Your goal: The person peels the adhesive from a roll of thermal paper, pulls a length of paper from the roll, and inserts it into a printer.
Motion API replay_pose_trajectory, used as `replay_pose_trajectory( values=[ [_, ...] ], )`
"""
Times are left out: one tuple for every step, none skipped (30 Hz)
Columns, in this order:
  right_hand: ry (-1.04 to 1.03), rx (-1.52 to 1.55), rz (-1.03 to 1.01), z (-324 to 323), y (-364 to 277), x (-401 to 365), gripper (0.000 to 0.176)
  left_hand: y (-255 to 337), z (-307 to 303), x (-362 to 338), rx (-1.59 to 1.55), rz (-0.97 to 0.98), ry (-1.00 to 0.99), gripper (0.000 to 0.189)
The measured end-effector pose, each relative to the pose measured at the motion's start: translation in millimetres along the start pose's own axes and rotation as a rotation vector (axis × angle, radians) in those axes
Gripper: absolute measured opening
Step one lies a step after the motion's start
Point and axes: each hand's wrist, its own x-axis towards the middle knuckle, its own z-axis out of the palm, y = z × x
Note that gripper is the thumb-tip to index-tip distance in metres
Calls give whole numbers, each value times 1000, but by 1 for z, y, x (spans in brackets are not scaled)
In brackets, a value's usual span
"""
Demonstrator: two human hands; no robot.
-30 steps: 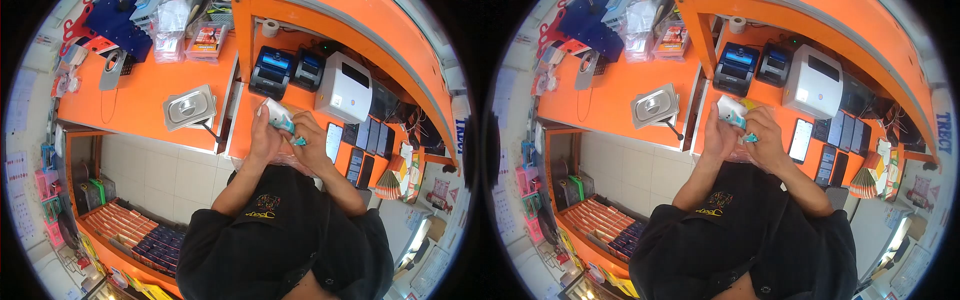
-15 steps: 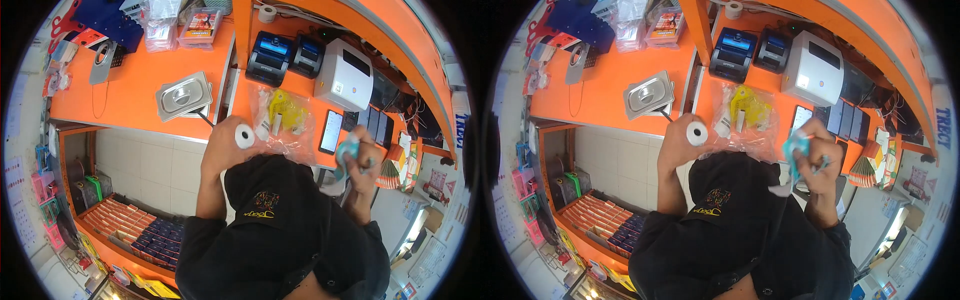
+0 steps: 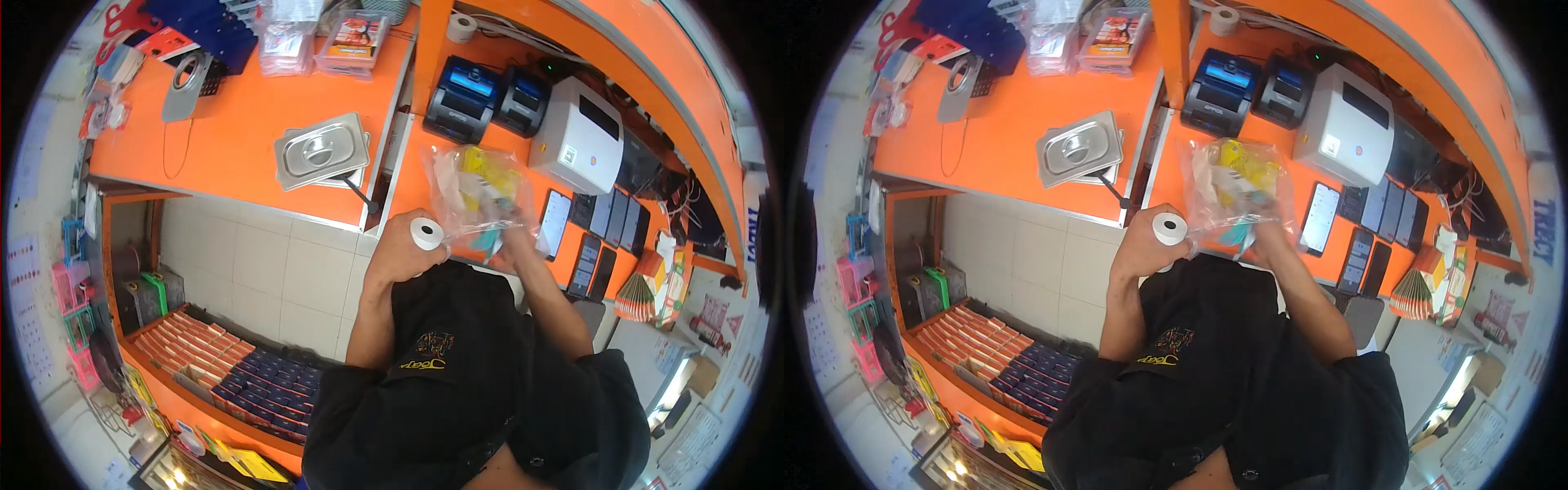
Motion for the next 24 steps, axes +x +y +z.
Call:
replay_pose_trajectory(
  values=[
    [123, 105, -75, 1, -16, 7, 24, 0, -4, -1, 14, 10, -25, 22],
    [159, 309, -21, 2, -34, 18, 30, 0, -7, -2, 30, 21, -54, 22],
    [196, 514, 34, 3, -51, 27, 36, -2, -8, -2, 29, 24, -47, 22],
    [190, 511, 35, -9, -47, 37, 36, -8, -9, -2, -7, 52, -69, 21],
    [291, 6, -158, -27, -36, 49, 44, -14, -10, -3, -44, 78, -89, 20],
    [375, -504, -348, -23, -39, 48, 53, -20, -9, -2, -47, 76, -78, 20],
    [362, -513, -343, -20, -38, 44, 53, -24, -7, -2, -326, 6, -64, 20],
    [325, -904, -522, -17, -34, 34, 61, -28, -6, -2, -606, -62, -46, 22],
    [271, -1289, -708, -4, -39, 18, 70, -27, -4, 0, -611, -64, -28, 22],
    [252, -1290, -713, 7, -43, 2, 70, -24, -1, 2, -892, -57, 1, 26],
    [208, -1557, -662, 16, -47, -16, 76, -23, 0, 4, -1173, -44, 29, 31],
    [163, -1822, -605, 20, -52, -30, 82, -30, 1, 7, -1166, 8, 6, 41],
    [154, -1823, -612, 19, -57, -39, 82, -27, 3, 7, -1167, 13, 15, 41],
    [52, -1846, -569, 14, -62, -47, 82, -21, 5, 9, -1239, 42, 7, 42],
    [-47, -1869, -523, 7, -71, -56, 82, -15, 7, 10, -1311, 71, -5, 44],
    [-141, -1801, -511, 2, -86, -71, 76, -7, 9, 11, -1313, 72, -8, 44],
    [-228, -1729, -500, 0, -107, -84, 70, 2, 10, 12, -1395, 109, -50, 41],
    [-342, -1704, -233, 1, -135, -95, 59, 7, 12, 13, -1476, 143, -95, 38],
    [-449, -1657, 32, 2, -159, -105, 49, 8, 14, 15, -1475, 142, -105, 38],
    [-436, -1656, 27, 3, -177, -111, 49, 9, 16, 19, -1466, 166, -125, 41],
    [-574, -1399, -39, 3, -193, -116, 38, 11, 19, 24, -1455, 190, -149, 44],
    [-697, -1137, -105, 1, -202, -118, 28, 17, 24, 29, -1451, 193, -167, 44],
    [-680, -1136, -115, 4, -202, -118, 28, 24, 31, 32, -1305, 236, -105, 49],
    [-505, -1061, -332, 15, -199, -118, 23, 30, 38, 36, -1156, 280, -44, 56]
  ],
)
